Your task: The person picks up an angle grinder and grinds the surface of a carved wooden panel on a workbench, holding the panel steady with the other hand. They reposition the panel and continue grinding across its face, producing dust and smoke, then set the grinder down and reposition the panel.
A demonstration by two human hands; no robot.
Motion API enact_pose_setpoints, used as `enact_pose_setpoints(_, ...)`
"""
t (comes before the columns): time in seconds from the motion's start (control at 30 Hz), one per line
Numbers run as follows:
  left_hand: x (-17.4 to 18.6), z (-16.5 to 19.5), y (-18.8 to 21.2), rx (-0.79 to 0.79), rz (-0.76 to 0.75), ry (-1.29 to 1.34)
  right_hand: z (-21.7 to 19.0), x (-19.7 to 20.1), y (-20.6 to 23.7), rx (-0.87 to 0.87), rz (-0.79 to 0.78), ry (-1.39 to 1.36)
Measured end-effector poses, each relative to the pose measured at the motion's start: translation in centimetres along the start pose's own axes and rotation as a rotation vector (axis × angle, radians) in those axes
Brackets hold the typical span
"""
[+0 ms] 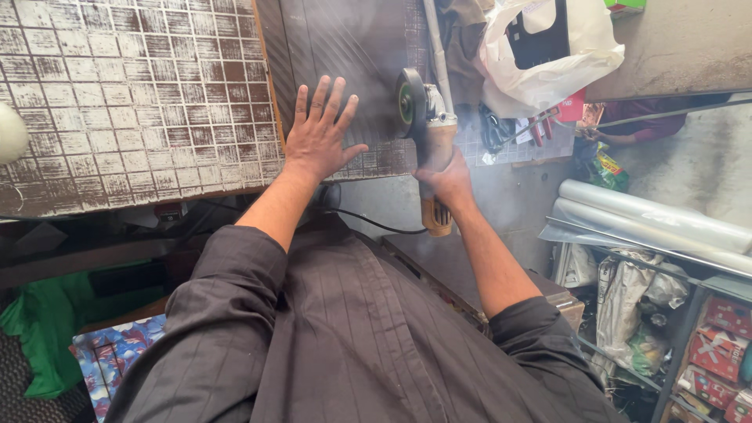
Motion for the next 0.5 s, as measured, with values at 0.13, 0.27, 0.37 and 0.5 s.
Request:
enact_pose_setpoints(0.13,-0.24,-0.01,0.10,-0.004,0.023,-0.008,0.17,0.07,0.37,-0.009,0.020,0.018)
enact_pose_setpoints(0.27,-0.57,-0.10,0.08,-0.001,0.021,0.000,0.30,-0.14,0.55,-0.024,-0.022,-0.049)
enact_pose_setpoints(0.37,-0.65,-0.13,0.11,-0.002,0.025,-0.027,0.14,-0.18,0.39,-0.012,-0.018,-0.033)
enact_pose_setpoints(0.5,-0.81,-0.10,0.12,-0.008,0.035,-0.057,0.27,-0.22,0.24,-0.012,-0.004,-0.026)
Point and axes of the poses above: each hand's wrist, its own y-axis away from the middle knuckle, its own x-axis out of the back of the hand, z = x × y, the point moved 6 cm from there along -y, towards the middle knuckle, and after that the axes turned 3 degrees about -x, right-handed, at the moved point
